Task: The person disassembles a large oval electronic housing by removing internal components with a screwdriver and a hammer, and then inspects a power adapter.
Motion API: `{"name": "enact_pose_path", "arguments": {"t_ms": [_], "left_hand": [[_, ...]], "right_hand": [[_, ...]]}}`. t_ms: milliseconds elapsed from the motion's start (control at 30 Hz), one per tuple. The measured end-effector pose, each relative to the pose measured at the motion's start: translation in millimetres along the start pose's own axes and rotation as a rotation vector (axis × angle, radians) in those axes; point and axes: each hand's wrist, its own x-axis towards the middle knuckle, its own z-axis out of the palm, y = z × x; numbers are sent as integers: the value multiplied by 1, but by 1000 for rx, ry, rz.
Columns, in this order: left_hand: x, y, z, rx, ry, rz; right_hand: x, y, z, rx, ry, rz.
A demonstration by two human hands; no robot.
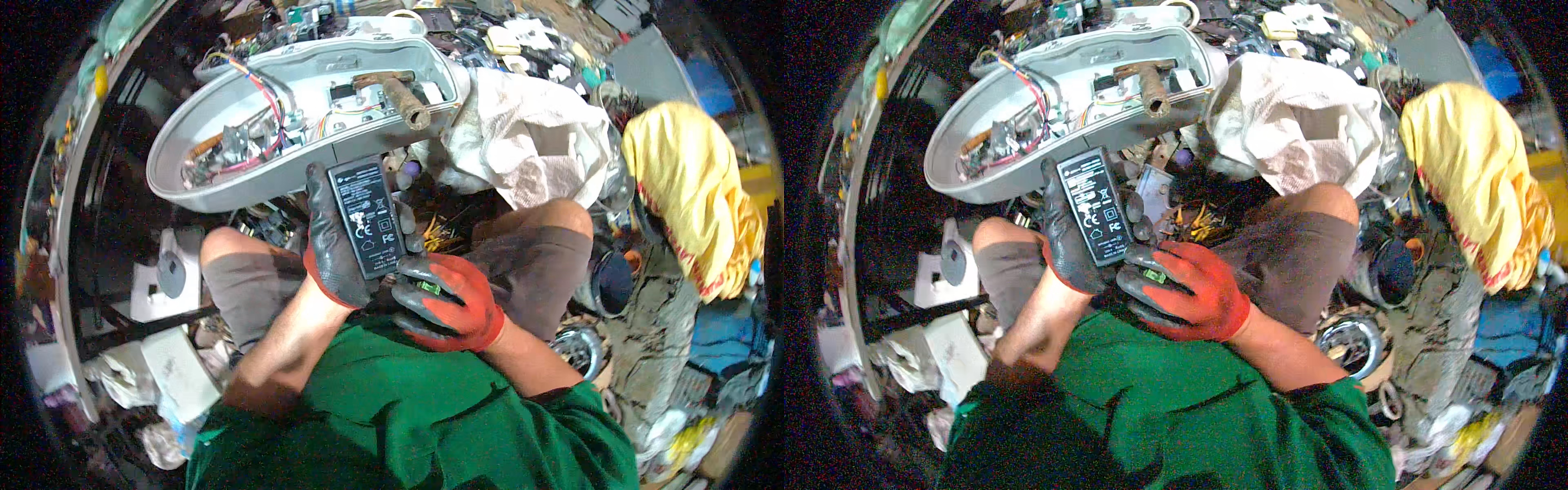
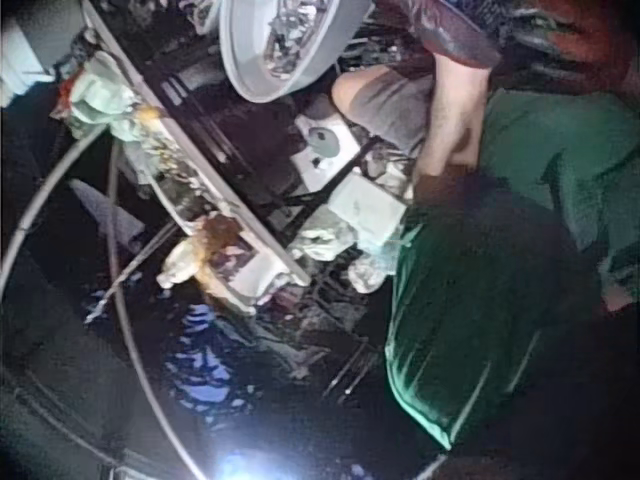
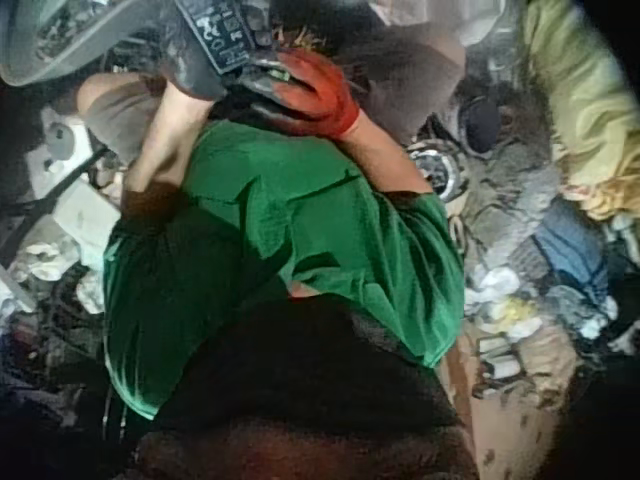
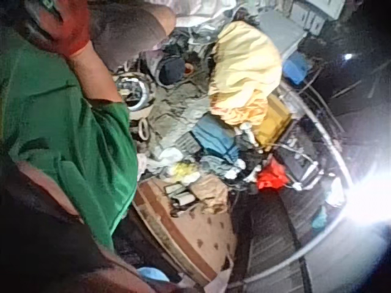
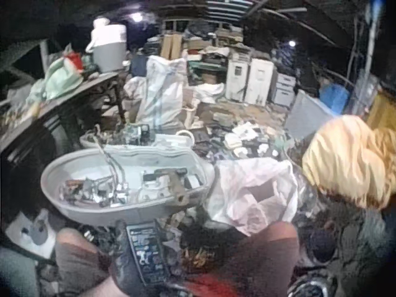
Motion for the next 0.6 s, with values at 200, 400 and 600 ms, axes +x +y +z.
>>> {"name": "enact_pose_path", "arguments": {"t_ms": [200, 400, 600], "left_hand": [[-2, -4, -4, -65, 11, 0], [-7, 2, 4, -89, 45, 41], [-5, 1, 0, 26, 72, 14]], "right_hand": [[-9, 3, 8, 29, 34, 22], [1, 2, 8, 58, 73, -16], [3, -1, 4, 57, 45, -7]]}}
